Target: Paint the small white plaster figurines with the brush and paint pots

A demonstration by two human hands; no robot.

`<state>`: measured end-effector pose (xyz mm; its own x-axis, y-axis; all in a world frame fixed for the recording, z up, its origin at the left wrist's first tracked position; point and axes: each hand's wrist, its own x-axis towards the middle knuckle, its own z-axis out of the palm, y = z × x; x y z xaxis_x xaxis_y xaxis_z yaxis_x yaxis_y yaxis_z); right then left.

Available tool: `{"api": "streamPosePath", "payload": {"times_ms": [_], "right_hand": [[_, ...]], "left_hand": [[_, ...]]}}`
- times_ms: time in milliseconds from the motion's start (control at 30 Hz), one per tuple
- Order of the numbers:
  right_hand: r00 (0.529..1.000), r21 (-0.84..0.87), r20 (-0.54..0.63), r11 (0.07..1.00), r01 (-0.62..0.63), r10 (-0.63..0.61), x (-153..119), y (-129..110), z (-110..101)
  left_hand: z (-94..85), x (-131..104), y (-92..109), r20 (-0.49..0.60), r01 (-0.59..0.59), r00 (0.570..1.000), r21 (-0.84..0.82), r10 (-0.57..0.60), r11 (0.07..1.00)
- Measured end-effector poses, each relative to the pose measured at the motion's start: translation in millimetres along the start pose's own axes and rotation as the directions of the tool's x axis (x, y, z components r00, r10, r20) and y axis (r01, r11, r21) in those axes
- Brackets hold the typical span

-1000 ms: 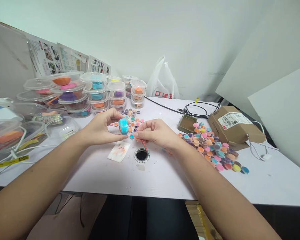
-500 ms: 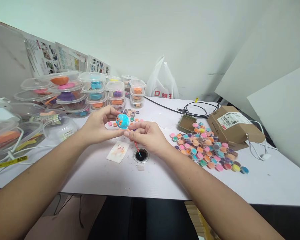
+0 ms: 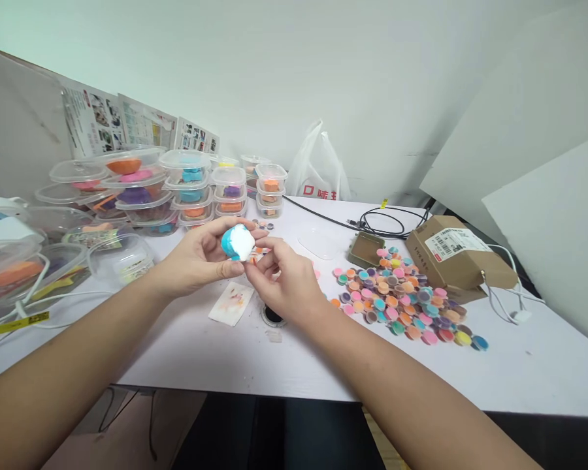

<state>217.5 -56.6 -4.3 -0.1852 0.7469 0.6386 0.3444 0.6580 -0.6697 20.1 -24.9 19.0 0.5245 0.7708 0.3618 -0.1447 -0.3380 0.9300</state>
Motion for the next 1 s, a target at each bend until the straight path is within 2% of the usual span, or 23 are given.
{"api": "streamPosePath", "payload": {"times_ms": [167,267,333,433,533,600,700,833,1000], "right_hand": [[0.98,-0.123,-0.167,0.988,0.09,-0.11,-1,-4,2],[0.966,-0.233,-0.136,0.955,0.183,-0.218,-1,-2,0],[0.972,-0.296,-0.07,0.935,0.195,-0.225,-2,-2,-1],[0.995,-0.26,-0.015,0.961,0.093,-0.1,-1,-4,-3],[0.999,-0.056,0.027,0.998,-0.043,0.044,2,-7,-5],[0.981,0.072,0.12,0.984,-0.161,0.152,5,-7,-10],[0.918,0.169,0.282,0.927,-0.335,0.28,10,-8,-20],[0.841,0.189,0.442,0.884,-0.428,0.312,13,-7,-32],[0.828,0.135,0.461,0.897,-0.421,0.319,13,-8,-35]], "left_hand": [[4.6,1,0,0.016,0.033,0.999,-0.009,-0.033,0.999],[5.3,2,0,0.038,0.041,0.998,0.017,-0.041,0.999],[5.4,3,0,0.039,0.053,0.998,0.056,-0.055,0.997],[5.0,3,1,0.016,0.103,0.994,0.091,-0.105,0.99],[2.2,4,2,-0.013,0.132,0.991,0.123,-0.131,0.984],[-2.3,6,2,-0.026,0.141,0.99,0.14,-0.139,0.98],[-12.1,7,2,0.005,0.135,0.991,0.142,-0.137,0.981],[-20.8,6,4,0.123,0.067,0.988,0.223,-0.096,0.973],[-15.4,5,6,0.202,0.032,0.973,0.369,-0.114,0.929]]}}
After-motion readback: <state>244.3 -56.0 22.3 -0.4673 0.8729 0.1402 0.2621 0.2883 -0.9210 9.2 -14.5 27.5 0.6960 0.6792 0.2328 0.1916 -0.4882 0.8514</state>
